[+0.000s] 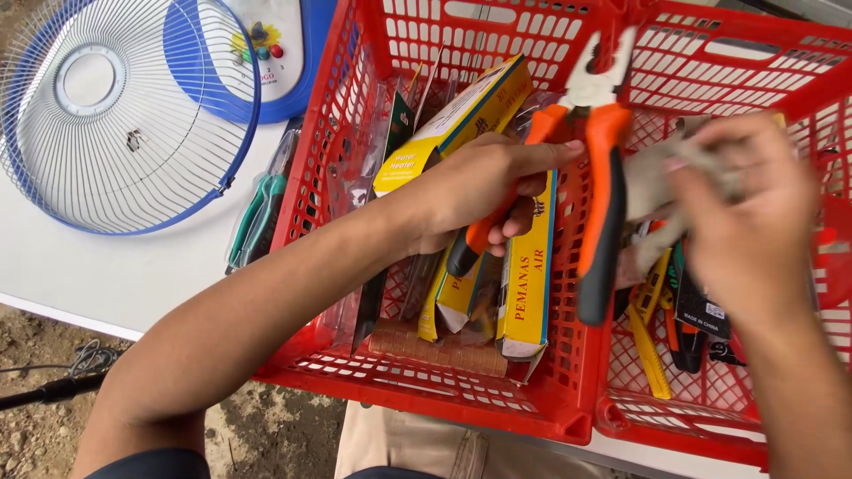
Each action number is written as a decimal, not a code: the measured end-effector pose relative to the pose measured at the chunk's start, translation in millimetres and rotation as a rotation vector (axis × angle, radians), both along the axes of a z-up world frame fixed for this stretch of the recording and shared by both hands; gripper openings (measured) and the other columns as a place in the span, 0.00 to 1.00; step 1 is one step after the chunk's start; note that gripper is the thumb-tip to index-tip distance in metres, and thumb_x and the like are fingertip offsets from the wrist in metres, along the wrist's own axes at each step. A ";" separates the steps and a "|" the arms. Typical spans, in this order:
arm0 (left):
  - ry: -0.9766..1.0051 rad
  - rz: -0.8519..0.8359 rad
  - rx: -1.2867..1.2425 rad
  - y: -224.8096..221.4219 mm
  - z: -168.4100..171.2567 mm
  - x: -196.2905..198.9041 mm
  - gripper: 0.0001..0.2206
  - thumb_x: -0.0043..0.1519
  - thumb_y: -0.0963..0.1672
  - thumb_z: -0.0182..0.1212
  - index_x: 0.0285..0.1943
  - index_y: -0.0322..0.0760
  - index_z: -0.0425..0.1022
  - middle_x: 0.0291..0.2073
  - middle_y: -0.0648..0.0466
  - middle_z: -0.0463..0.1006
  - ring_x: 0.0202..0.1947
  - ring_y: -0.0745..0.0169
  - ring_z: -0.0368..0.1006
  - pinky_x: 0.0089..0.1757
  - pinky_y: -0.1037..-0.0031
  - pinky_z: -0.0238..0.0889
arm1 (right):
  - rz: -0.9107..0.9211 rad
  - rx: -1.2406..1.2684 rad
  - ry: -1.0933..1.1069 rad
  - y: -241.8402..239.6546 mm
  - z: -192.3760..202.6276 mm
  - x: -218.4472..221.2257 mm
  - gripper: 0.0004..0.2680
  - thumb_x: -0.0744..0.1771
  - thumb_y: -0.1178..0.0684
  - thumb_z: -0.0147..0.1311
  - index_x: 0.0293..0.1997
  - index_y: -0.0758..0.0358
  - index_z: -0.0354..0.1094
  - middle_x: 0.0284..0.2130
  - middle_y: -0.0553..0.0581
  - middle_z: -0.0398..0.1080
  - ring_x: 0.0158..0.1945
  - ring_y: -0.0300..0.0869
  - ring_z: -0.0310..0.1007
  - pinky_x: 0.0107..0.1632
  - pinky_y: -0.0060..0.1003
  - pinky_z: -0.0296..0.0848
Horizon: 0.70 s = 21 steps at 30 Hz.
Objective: The person is cleaning various types of pliers and cutters using a white cloth, picking them from one red basket and placing them back after wiping.
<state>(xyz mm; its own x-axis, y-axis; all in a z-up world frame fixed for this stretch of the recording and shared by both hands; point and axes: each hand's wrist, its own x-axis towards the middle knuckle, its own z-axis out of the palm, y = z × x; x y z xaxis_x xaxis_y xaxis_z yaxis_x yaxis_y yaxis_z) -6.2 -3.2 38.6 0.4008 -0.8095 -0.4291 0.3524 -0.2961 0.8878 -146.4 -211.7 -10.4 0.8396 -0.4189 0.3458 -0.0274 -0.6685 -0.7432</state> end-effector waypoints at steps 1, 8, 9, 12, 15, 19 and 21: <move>-0.003 -0.004 -0.005 -1.6 -2.4 2.2 0.24 0.62 0.54 0.52 0.16 0.43 0.52 0.10 0.52 0.60 0.10 0.62 0.53 0.21 0.71 0.53 | -0.004 -0.005 -0.003 7.5 -0.8 3.5 0.08 0.74 0.68 0.56 0.56 0.67 0.62 0.50 0.61 0.69 0.52 0.46 0.71 0.51 0.39 0.71; 0.159 0.100 0.016 -5.5 -15.7 7.0 0.19 0.66 0.51 0.50 0.22 0.41 0.65 0.14 0.53 0.68 0.12 0.66 0.59 0.20 0.73 0.57 | 0.521 -0.765 -0.232 38.5 0.2 14.1 0.12 0.70 0.65 0.58 0.62 0.67 0.70 0.49 0.68 0.77 0.42 0.52 0.81 0.43 0.43 0.85; 0.146 0.068 -0.009 -4.8 -17.5 8.1 0.22 0.69 0.51 0.49 0.20 0.41 0.69 0.14 0.53 0.71 0.12 0.66 0.60 0.20 0.73 0.59 | 0.474 -0.844 -0.226 37.2 -0.1 13.8 0.13 0.71 0.64 0.60 0.63 0.66 0.70 0.45 0.66 0.77 0.34 0.48 0.79 0.36 0.42 0.85; 0.132 0.064 -0.049 -3.6 -13.0 12.4 0.16 0.64 0.49 0.52 0.25 0.42 0.60 0.14 0.47 0.72 0.10 0.64 0.62 0.17 0.74 0.56 | 0.310 -0.591 -0.205 10.6 -34.7 5.9 0.30 0.74 0.73 0.50 0.83 0.61 0.31 0.39 0.69 0.76 0.26 0.48 0.70 0.28 0.38 0.76; 0.198 0.112 -0.106 -3.6 -17.2 17.4 0.13 0.65 0.45 0.50 0.27 0.36 0.62 0.17 0.40 0.75 0.11 0.59 0.67 0.24 0.76 0.68 | 0.166 -0.542 -0.191 14.7 -11.6 -1.4 0.17 0.75 0.72 0.56 0.76 0.75 0.62 0.40 0.63 0.76 0.21 0.42 0.50 0.27 0.41 0.58; 0.218 0.116 -0.066 -6.4 -24.9 15.8 0.12 0.63 0.46 0.53 0.29 0.37 0.63 0.16 0.42 0.75 0.12 0.59 0.65 0.22 0.77 0.63 | 0.224 -0.472 -0.307 27.9 -8.5 2.8 0.16 0.73 0.73 0.57 0.70 0.79 0.62 0.57 0.78 0.73 0.54 0.62 0.77 0.59 0.51 0.79; 0.314 0.010 -0.065 -3.1 -22.8 10.9 0.11 0.66 0.47 0.53 0.33 0.40 0.63 0.19 0.43 0.78 0.15 0.58 0.71 0.20 0.76 0.66 | 0.202 -0.474 -0.402 30.2 -4.7 2.9 0.08 0.72 0.75 0.62 0.56 0.86 0.70 0.50 0.80 0.75 0.55 0.65 0.79 0.59 0.52 0.79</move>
<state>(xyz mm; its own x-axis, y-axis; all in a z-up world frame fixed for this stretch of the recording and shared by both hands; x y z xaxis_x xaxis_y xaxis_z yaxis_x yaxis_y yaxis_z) 4.7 -6.3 15.8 0.2652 -0.8357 -0.4809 0.6150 -0.2375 0.7519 -143.5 -181.5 -15.1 0.6527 0.0084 0.7576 0.3518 -0.8890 -0.2932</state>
